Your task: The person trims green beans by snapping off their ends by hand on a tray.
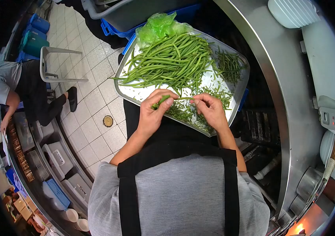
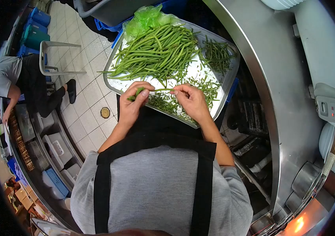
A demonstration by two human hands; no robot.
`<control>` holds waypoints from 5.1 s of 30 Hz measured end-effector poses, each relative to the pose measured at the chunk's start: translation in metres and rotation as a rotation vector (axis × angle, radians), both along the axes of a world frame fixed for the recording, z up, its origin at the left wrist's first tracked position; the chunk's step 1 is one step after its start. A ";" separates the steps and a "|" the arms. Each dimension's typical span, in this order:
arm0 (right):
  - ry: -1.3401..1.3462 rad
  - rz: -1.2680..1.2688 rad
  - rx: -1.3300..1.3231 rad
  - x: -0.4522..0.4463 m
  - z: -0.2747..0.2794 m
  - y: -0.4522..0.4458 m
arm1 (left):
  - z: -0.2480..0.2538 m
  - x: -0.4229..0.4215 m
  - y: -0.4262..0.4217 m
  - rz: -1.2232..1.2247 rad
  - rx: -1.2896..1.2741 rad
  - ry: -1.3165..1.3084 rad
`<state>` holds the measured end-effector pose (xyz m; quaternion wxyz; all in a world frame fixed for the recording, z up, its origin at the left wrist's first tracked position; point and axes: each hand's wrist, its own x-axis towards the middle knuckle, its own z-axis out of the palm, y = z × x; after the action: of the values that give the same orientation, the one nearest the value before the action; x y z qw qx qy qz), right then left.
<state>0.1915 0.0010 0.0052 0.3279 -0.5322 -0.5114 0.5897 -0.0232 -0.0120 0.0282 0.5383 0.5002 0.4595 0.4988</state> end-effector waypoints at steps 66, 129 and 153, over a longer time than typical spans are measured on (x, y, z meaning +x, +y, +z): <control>0.103 -0.174 0.152 0.004 -0.009 0.001 | -0.010 0.015 0.008 -0.362 0.074 0.430; -0.588 -0.007 0.434 0.018 0.020 0.009 | -0.007 0.018 -0.002 -0.262 -0.224 0.117; -0.835 0.122 0.493 -0.011 0.012 -0.008 | 0.001 0.008 -0.012 -0.196 -0.250 -0.276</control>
<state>0.1807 -0.0069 0.0169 0.1759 -0.5988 -0.7539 0.2054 -0.0153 -0.0236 0.0293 0.6999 0.3988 0.3888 0.4472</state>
